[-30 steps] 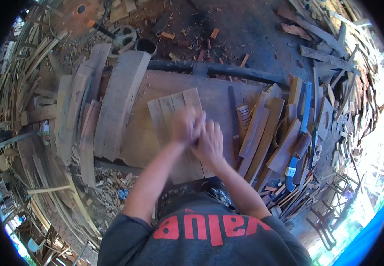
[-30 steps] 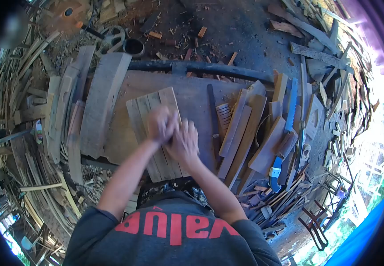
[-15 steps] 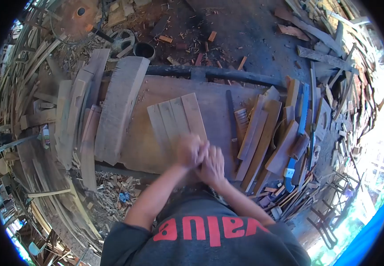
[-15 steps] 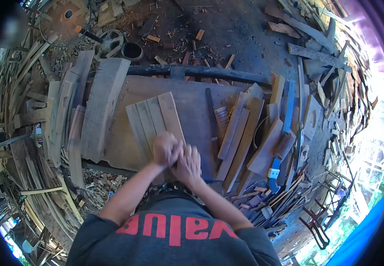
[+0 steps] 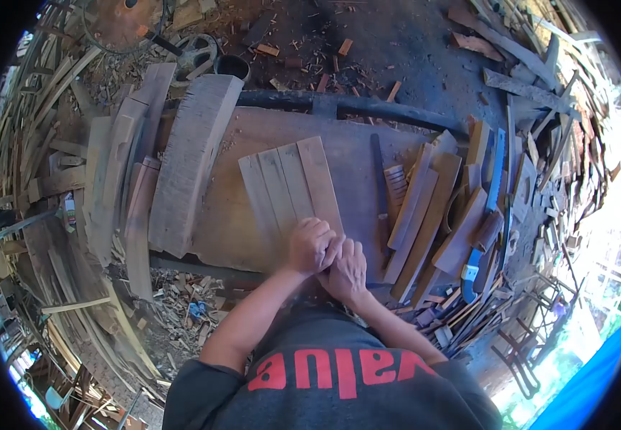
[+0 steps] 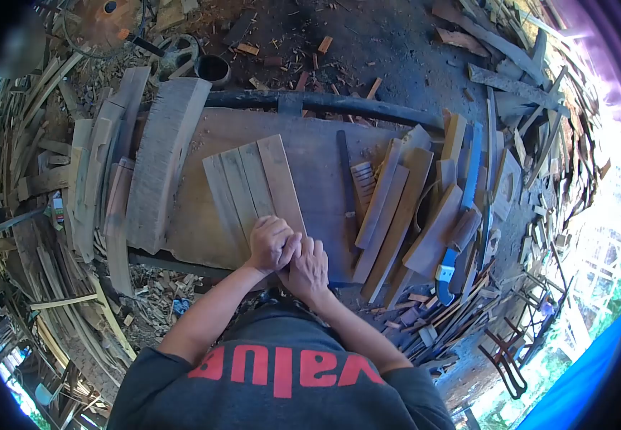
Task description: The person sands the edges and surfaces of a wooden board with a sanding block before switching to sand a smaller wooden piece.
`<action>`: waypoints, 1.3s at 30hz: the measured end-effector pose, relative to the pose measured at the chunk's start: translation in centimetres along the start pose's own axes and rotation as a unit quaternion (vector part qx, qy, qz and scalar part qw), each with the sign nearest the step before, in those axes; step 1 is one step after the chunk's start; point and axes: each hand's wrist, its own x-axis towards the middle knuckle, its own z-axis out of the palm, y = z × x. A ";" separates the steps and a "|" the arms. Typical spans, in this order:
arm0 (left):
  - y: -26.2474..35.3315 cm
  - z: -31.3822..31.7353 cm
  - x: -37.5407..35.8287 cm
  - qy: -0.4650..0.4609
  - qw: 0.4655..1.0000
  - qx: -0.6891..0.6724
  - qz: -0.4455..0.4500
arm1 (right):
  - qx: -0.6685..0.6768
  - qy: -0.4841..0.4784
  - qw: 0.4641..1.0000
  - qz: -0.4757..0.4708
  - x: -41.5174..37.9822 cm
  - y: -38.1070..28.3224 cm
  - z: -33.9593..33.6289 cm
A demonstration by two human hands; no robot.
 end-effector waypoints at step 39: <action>-2.3 0.6 2.5 -0.002 0.998 0.054 -0.045 | 0.000 0.029 0.999 -0.017 1.4 0.1 -0.6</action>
